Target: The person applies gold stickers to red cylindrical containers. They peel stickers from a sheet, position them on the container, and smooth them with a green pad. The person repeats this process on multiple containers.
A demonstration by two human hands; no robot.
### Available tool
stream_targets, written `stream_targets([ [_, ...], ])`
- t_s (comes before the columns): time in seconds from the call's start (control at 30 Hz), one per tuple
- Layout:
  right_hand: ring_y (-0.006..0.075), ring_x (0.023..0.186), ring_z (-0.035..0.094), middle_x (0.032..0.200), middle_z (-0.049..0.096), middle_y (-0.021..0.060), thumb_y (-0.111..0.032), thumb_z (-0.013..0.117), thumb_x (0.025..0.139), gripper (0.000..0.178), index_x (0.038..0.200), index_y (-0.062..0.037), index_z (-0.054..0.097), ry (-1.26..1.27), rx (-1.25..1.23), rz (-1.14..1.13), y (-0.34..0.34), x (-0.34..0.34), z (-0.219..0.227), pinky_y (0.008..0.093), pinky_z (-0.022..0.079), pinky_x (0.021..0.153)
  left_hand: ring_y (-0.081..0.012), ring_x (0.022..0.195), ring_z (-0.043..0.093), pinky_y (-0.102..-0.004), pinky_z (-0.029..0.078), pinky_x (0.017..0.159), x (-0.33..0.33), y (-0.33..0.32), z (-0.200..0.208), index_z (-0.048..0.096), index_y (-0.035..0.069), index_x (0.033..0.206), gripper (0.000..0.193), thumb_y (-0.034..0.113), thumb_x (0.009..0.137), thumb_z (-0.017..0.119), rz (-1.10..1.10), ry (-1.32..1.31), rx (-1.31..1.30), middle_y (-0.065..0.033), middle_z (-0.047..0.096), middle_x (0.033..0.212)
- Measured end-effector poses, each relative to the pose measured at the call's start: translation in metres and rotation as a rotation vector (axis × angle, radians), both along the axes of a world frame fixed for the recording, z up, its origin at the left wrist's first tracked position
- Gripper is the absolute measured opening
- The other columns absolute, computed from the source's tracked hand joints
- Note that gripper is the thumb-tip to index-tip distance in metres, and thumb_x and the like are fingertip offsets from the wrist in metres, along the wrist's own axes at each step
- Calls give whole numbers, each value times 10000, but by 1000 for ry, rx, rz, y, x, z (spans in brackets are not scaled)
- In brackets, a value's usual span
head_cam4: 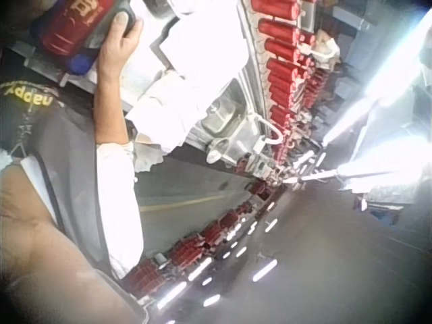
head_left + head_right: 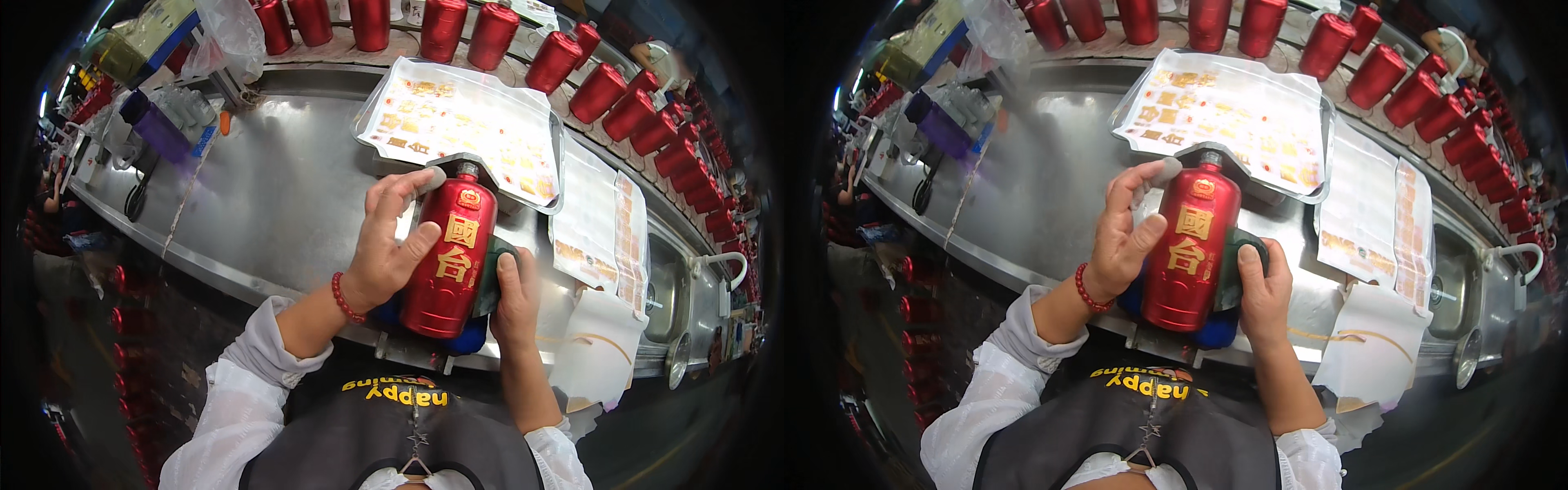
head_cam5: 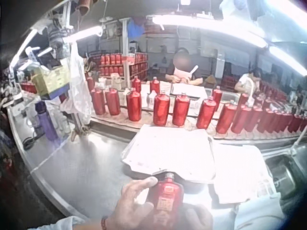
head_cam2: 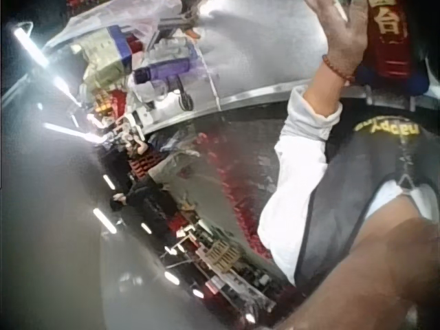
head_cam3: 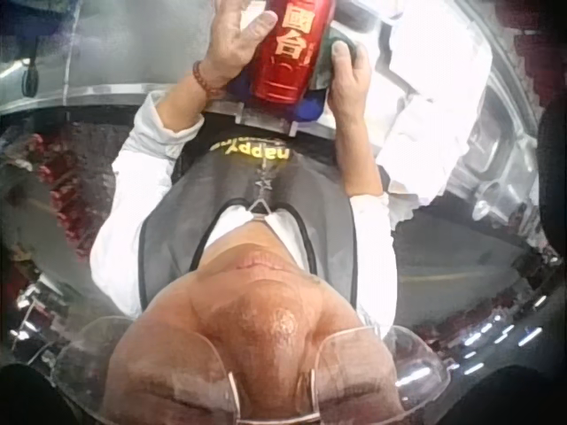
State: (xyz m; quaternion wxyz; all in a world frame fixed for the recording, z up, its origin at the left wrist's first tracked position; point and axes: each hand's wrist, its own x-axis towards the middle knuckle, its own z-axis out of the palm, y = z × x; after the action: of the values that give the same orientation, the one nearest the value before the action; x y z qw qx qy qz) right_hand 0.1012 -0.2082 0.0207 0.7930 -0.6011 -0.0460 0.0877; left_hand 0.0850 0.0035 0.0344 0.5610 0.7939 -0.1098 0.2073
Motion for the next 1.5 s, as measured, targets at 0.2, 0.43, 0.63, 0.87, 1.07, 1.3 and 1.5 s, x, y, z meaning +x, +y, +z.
stream_targets([
  [0.2, 58, 849, 563, 962, 635, 6, -221, 589, 1054, 213, 1113, -17, 571, 16, 26, 2, 0, 0, -3, 219, 473, 777, -210, 1365, 414, -366, 337, 1155, 2, -18, -14, 269, 19, 1533, 695, 228, 986, 642, -60, 187, -276, -151, 394, 1494],
  [0.43, 60, 852, 570, 968, 638, 4, -217, 585, 1056, 203, 1116, -23, 568, 21, 54, -11, 2, -2, 0, 219, 473, 780, -156, 1264, 510, -337, 434, 1085, 3, -14, -17, 200, 51, 1554, 662, 126, 1016, 578, -216, 340, -641, -133, 455, 1443],
  [0.63, 62, 864, 577, 980, 644, 8, -216, 591, 1053, 207, 1126, -23, 569, 26, 55, 2, 1, -1, 0, 218, 477, 796, -156, 1255, 519, -331, 449, 1070, 5, -18, -14, 212, 42, 1549, 610, 137, 1038, 531, -167, 279, -464, -121, 458, 1434],
  [0.87, 69, 869, 613, 994, 673, 26, -153, 647, 1013, 211, 1166, -21, 586, 9, -1, 0, -17, 15, 14, 223, 513, 788, -154, 1273, 502, -337, 434, 1092, 7, -12, -15, 259, 26, 1527, 564, 165, 1049, 523, -235, 271, -593, -113, 433, 1444],
  [1.07, 85, 875, 603, 953, 680, 33, -147, 693, 939, 223, 1107, -2, 670, -84, -401, 148, -21, 58, 59, 236, 495, 795, -150, 1266, 510, -323, 435, 1084, 10, -9, -8, 341, 8, 1482, 484, 199, 1065, 494, -273, 246, -746, -94, 446, 1429],
  [1.3, 101, 857, 625, 935, 692, 43, -182, 702, 922, 247, 1088, -2, 671, -87, -436, 403, -19, 87, 84, 256, 518, 771, -128, 1215, 530, -294, 424, 1065, 15, 2, 2, 469, -4, 1387, 387, 198, 1058, 500, -216, 244, -544, -84, 537, 1326],
  [1.5, 76, 803, 623, 935, 680, 40, -151, 708, 910, 243, 1105, -12, 662, -182, -452, 487, -7, 96, 90, 205, 511, 686, -126, 1163, 548, -295, 428, 1035, 31, 11, 8, 546, -5, 1293, 303, 146, 1033, 508, -194, 241, -341, -83, 587, 1250],
])
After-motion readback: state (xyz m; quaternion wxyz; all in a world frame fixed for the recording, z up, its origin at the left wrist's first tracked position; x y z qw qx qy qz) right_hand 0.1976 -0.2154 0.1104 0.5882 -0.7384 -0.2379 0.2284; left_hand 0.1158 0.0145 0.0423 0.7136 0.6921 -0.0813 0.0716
